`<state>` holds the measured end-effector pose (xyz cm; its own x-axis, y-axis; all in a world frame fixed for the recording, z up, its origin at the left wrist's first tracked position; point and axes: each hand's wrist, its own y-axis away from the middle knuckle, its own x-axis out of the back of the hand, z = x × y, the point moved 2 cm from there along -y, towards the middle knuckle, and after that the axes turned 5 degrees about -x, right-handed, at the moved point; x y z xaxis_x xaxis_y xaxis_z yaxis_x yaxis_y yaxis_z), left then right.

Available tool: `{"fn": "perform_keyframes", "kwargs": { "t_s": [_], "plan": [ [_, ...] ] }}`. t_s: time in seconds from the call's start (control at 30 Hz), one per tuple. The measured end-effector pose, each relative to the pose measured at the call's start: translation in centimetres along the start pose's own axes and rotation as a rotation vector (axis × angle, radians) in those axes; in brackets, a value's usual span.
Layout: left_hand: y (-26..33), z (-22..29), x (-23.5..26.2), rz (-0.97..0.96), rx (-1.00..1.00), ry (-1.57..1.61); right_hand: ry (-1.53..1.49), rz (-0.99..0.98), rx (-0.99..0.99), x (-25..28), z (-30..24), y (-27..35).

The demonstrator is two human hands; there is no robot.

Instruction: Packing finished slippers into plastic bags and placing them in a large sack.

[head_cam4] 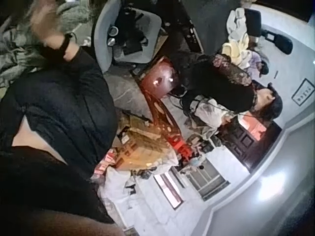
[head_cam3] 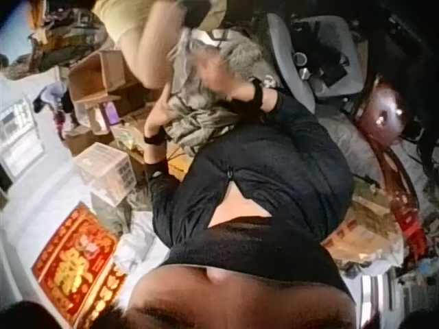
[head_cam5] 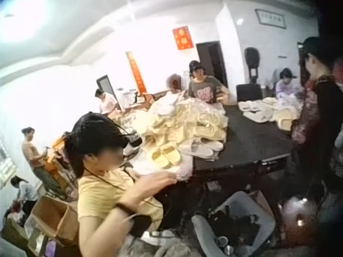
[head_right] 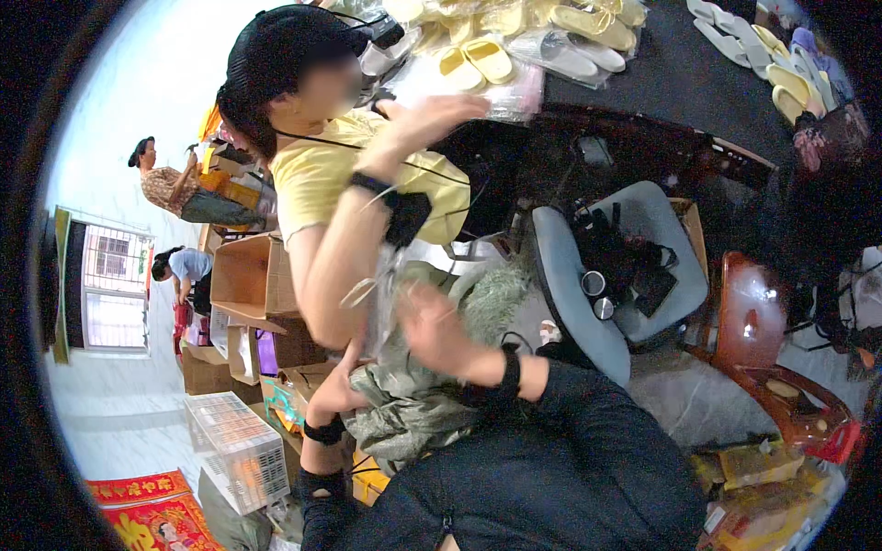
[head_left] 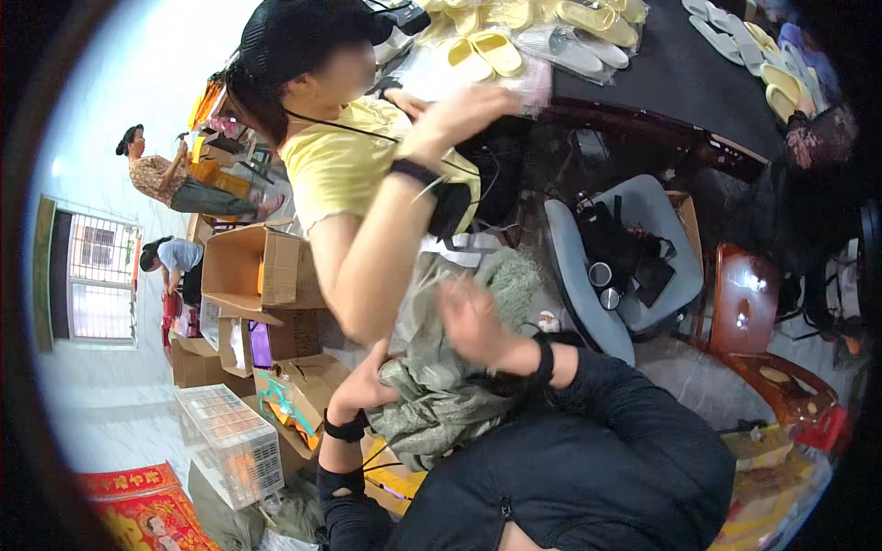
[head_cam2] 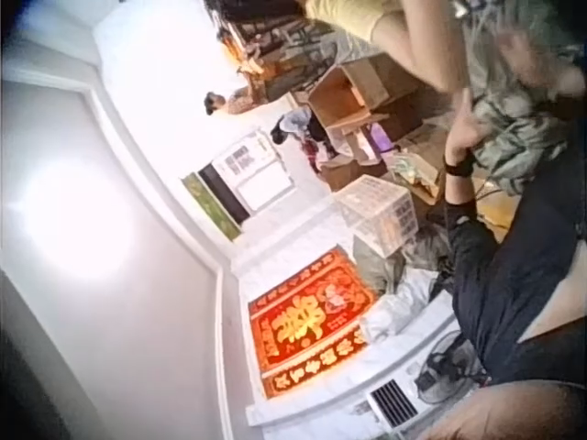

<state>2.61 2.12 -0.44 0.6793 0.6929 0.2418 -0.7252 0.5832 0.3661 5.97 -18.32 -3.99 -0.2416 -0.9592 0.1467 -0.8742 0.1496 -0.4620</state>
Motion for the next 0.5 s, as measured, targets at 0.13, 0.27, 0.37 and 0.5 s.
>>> {"fn": "perform_keyframes", "kwargs": {
  "t_s": [0.13, 0.27, 0.37, 0.5],
  "plan": [
    [0.6, 1.8, -1.0, -0.055, 0.017, 0.213, -0.329, 0.375, -0.468, 5.3, 4.3, -2.1],
    [1.6, -0.1, -0.9, -0.14, -0.032, 0.046, -0.36, 0.454, -0.197, 10.2, 2.0, 1.9],
    [-0.7, 3.0, -2.9, -0.303, 0.016, 0.032, -0.013, -0.372, 0.382, 5.5, -5.1, 6.0],
    [-2.6, 3.0, -5.4, -0.576, -0.356, -0.106, -0.345, -1.036, 0.011, 0.0, -10.2, 9.5]
  ]
}}
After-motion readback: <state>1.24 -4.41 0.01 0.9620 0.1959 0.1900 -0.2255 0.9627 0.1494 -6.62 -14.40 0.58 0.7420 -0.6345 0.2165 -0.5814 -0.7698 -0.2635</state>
